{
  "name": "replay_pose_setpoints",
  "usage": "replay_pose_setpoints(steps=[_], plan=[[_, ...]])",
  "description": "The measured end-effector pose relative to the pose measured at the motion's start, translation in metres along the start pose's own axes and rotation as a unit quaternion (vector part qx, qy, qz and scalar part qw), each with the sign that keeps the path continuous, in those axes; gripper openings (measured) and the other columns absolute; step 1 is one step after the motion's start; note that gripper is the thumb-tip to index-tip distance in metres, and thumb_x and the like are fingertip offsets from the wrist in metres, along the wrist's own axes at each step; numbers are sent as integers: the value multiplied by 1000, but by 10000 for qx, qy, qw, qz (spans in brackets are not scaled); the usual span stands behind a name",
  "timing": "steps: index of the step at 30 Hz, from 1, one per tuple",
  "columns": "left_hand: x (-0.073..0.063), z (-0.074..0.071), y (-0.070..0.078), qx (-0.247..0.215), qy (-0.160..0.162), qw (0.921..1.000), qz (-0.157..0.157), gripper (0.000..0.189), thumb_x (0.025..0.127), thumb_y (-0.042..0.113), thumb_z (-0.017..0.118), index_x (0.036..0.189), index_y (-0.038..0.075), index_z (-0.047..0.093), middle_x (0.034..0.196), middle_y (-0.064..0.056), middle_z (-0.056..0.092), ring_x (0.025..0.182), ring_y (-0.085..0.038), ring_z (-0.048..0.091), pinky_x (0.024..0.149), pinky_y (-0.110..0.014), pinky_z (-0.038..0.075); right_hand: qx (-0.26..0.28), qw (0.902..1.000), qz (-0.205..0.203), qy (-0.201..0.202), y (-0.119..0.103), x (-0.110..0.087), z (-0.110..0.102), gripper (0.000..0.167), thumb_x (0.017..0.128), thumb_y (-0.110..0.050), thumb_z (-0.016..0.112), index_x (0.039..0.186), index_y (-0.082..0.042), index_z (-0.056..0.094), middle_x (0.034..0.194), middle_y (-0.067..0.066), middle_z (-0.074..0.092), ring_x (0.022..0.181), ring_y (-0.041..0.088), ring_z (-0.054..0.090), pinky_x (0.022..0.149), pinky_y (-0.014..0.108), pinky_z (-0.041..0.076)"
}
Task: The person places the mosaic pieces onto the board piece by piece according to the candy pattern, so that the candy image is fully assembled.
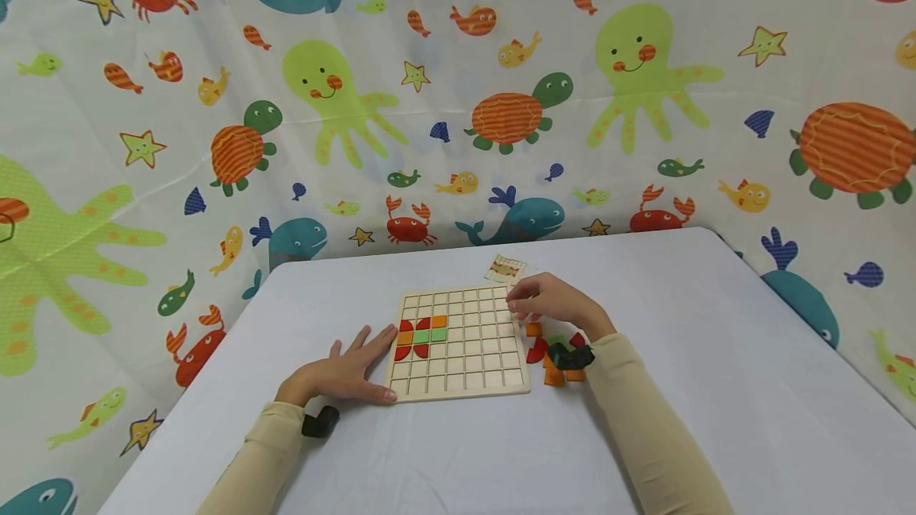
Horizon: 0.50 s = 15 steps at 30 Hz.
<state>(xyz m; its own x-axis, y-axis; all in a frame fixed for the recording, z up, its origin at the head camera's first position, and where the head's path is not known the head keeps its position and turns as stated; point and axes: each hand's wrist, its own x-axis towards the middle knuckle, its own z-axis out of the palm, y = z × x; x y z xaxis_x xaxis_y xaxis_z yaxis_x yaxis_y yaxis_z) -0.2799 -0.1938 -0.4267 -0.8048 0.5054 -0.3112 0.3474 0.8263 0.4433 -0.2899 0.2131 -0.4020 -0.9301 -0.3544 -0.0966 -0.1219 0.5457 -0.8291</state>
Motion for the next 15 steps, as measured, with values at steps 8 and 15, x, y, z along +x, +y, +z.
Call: replay_pose_setpoints(steps=[8, 15], plan=[[-2, 0, 1, 10, 1, 10000, -16, 121, 82, 59, 86, 173, 14, 19, 179, -9, 14, 163, -43, -3, 120, -77, -6, -201, 9995, 235, -77, 2, -5, -7, 32, 103, -20, 72, 126, 2, 73, 112, 9, 73, 99, 27, 64, 96, 46, 55], [-2, -1, 2, 7, 10, 10000, 11, 121, 82, 58, 86, 173, 14, 19, 179, -9, 14, 163, -43, -3, 120, -77, -6, -573, 9974, 372, -239, 6, -7, -10, 26, 100, -18, 74, 119, -1, 75, 108, 4, 74, 102, 25, 61, 99, 47, 53]])
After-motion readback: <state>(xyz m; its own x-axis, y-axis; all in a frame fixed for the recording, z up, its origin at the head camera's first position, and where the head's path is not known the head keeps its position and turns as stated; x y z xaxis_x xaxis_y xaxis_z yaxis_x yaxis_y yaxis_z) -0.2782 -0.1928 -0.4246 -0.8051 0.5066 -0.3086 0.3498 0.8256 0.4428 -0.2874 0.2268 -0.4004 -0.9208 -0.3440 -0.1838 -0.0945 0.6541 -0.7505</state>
